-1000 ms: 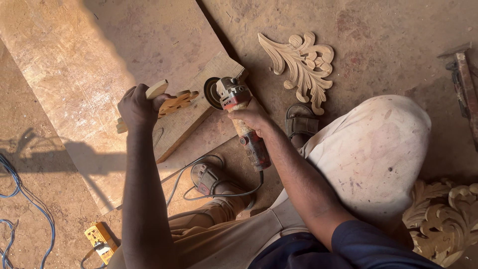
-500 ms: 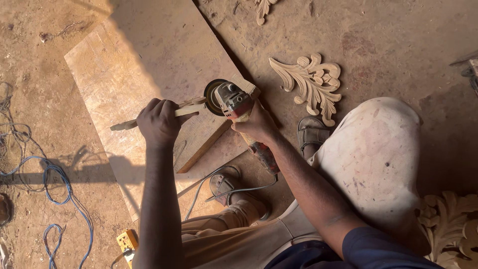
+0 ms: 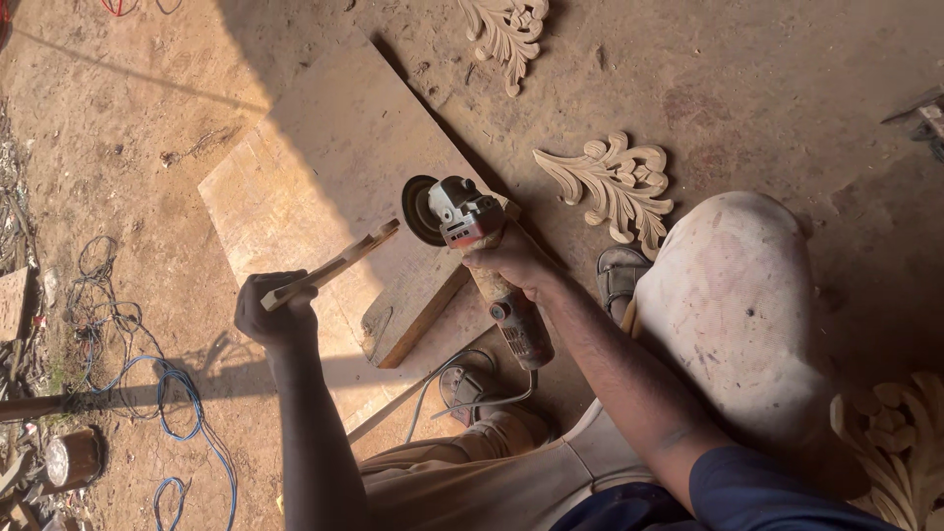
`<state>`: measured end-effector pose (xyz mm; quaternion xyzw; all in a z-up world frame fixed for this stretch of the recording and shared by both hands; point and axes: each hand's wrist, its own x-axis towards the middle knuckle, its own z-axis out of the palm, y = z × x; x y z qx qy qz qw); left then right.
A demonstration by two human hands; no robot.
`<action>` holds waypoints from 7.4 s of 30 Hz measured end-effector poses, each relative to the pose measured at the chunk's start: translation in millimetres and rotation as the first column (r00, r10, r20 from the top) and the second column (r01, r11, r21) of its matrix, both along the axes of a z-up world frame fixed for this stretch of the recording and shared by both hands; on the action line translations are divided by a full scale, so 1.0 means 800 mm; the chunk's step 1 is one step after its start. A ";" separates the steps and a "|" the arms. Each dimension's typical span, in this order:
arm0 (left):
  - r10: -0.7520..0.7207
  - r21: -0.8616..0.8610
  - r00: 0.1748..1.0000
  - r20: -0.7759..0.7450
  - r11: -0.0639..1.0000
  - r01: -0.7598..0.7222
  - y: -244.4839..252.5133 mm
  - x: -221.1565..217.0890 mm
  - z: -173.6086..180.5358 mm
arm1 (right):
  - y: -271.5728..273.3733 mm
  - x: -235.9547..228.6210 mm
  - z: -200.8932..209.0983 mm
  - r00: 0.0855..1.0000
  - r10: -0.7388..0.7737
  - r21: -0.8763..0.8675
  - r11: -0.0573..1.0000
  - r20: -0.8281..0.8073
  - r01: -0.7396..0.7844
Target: The person uses an angle grinder to smooth and shape a carved wooden ornament. They hold the piece with one hand and guide the tool along the edges and surfaces, occasionally repositioning the wood to access different areas.
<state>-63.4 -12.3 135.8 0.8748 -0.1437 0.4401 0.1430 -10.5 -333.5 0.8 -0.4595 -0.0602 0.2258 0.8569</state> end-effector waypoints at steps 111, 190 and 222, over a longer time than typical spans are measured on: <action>0.331 0.514 0.871 -0.364 0.851 -0.108 -0.145 -0.004 0.023 | 0.024 -0.053 0.083 0.889 0.194 -0.814 0.516 0.415 0.267; 0.148 -0.660 0.972 0.184 0.751 0.011 0.068 -0.049 -0.001 | 0.005 -0.039 0.041 0.977 0.175 -0.174 0.973 0.118 -0.154; 0.107 -0.600 0.971 0.212 0.799 0.042 0.047 -0.035 -0.009 | 0.022 -0.054 0.044 0.947 0.208 -0.437 0.896 0.246 -0.083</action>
